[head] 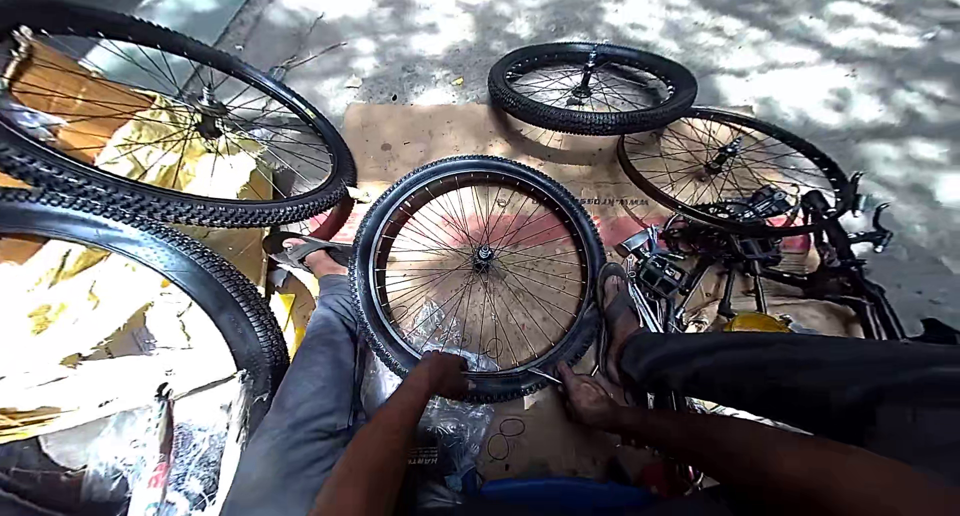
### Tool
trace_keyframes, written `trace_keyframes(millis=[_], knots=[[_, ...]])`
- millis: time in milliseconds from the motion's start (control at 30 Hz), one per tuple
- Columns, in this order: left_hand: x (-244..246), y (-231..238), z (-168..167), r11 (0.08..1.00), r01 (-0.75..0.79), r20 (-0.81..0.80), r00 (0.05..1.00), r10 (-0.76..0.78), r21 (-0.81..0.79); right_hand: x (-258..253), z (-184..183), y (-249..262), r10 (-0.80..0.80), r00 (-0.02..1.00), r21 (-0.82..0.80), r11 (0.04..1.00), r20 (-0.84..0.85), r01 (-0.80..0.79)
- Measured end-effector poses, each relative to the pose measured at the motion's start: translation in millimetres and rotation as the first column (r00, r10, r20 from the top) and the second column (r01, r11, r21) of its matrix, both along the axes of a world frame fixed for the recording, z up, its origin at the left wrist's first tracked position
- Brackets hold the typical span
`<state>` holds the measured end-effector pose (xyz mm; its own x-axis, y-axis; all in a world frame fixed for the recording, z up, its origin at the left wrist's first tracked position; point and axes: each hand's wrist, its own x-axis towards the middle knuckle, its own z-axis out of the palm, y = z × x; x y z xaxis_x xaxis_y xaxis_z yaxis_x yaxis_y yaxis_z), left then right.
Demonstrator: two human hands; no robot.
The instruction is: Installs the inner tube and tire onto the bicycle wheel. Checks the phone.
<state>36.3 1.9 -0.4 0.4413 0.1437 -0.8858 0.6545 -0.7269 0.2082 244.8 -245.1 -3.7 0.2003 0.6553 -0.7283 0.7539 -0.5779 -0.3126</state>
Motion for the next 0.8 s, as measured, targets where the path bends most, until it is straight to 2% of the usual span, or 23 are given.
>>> trace_keyframes(millis=[67, 133, 267, 333, 400, 467, 533, 600, 700, 800], knots=[[4, -3, -2, 0.998, -0.036, -0.001, 0.999, 0.036, 0.052, -7, 6, 4, -0.009, 0.998, -0.077, 0.997, -0.057, 0.005], [0, -13, -6, 0.987, -0.074, 0.046, 0.997, 0.068, 0.143, -8, 10, 7, 0.058, 0.99, -0.131, 0.988, -0.129, -0.075], [-5, -28, -12, 0.949, -0.163, 0.102, 0.985, 0.14, 0.271, -5, 13, 9, 0.117, 0.989, -0.135, 0.983, -0.089, -0.128], [-5, -27, -18, 0.947, -0.165, 0.096, 0.985, 0.144, 0.274, -9, 26, 14, 0.078, 0.993, -0.182, 0.979, -0.09, -0.094], [-11, -23, -23, 0.969, -0.125, 0.104, 0.989, 0.105, 0.215, -14, 36, 14, 0.056, 0.981, -0.255, 0.961, -0.184, -0.103], [-18, -19, -18, 0.974, -0.119, 0.159, 0.983, 0.088, 0.193, -13, 37, 6, 0.171, 0.939, -0.278, 0.926, -0.3, -0.257], [-25, -31, -14, 0.943, -0.18, 0.328, 0.941, 0.082, 0.28, -12, 38, -5, 0.352, 0.869, -0.249, 0.859, -0.347, -0.448], [-25, -55, -11, 0.913, -0.191, 0.453, 0.891, 0.008, 0.361, -10, 40, -13, 0.463, 0.822, -0.209, 0.813, -0.332, -0.543], [-12, -77, -8, 0.951, -0.044, 0.372, 0.925, -0.077, 0.306, -9, 64, 1, 0.564, 0.776, -0.179, 0.764, -0.281, -0.62], [-22, -81, -18, 0.956, -0.04, 0.282, 0.958, -0.045, 0.29, -4, 119, 33, 0.609, 0.769, 0.055, 0.79, -0.197, -0.611]])
